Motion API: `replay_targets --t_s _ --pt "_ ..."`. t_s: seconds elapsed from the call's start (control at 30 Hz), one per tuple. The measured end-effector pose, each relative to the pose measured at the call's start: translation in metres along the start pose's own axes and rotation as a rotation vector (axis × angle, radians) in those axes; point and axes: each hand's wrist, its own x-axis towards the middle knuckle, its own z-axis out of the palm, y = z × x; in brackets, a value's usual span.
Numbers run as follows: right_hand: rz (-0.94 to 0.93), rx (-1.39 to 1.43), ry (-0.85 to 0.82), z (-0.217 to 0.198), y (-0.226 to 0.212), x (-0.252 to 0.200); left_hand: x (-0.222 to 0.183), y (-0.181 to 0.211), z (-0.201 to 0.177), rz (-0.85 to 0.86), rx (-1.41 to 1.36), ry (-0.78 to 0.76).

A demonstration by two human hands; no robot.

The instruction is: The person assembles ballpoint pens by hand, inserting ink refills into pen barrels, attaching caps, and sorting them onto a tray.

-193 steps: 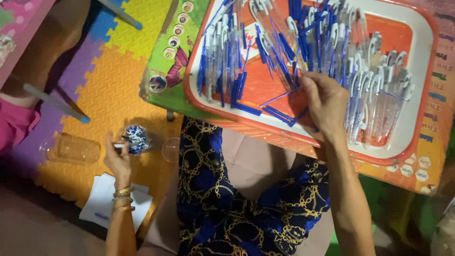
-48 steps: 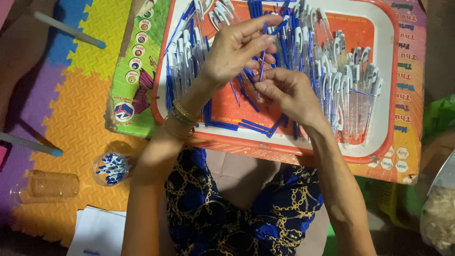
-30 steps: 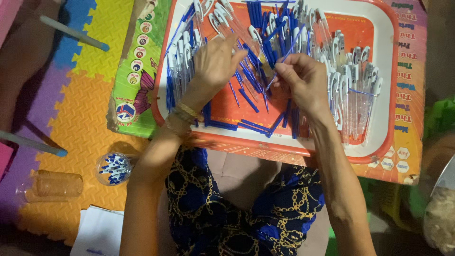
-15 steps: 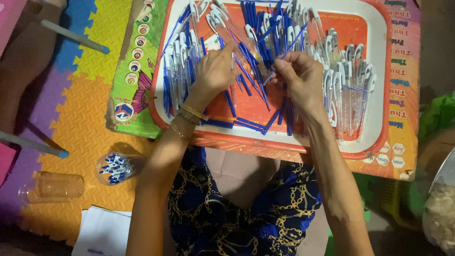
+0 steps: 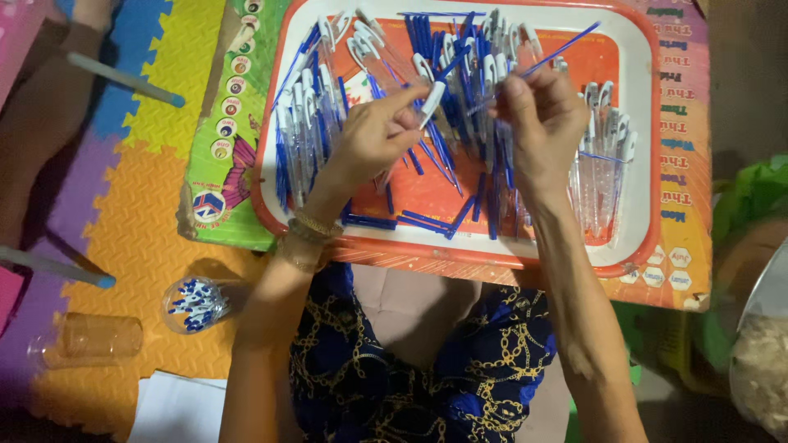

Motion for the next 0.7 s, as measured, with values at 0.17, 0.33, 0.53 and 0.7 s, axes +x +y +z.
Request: replay_targets --t_s 0.17,0.33,0.53,0.7 --pt "-0.102 -0.006 0.043 0.0 -0.027 0.014 0.012 0.029 0.009 -0.012 -0.109 -0.098" --pt "-0.207 -0.071 -0.004 -0.011 -0.047 0.022 0.015 0.043 0.007 0.038 -0.151 -0.154" --pt "-0.193 -0.088 -0.047 -0.023 -0.046 0.026 0.023 0.03 0.014 -0.003 -0.496 -0.294" --pt "-0.094 -0.065 -0.111 -0.018 -0.043 0.024 0.026 0.02 0.023 -0.146 -0.738 -0.34"
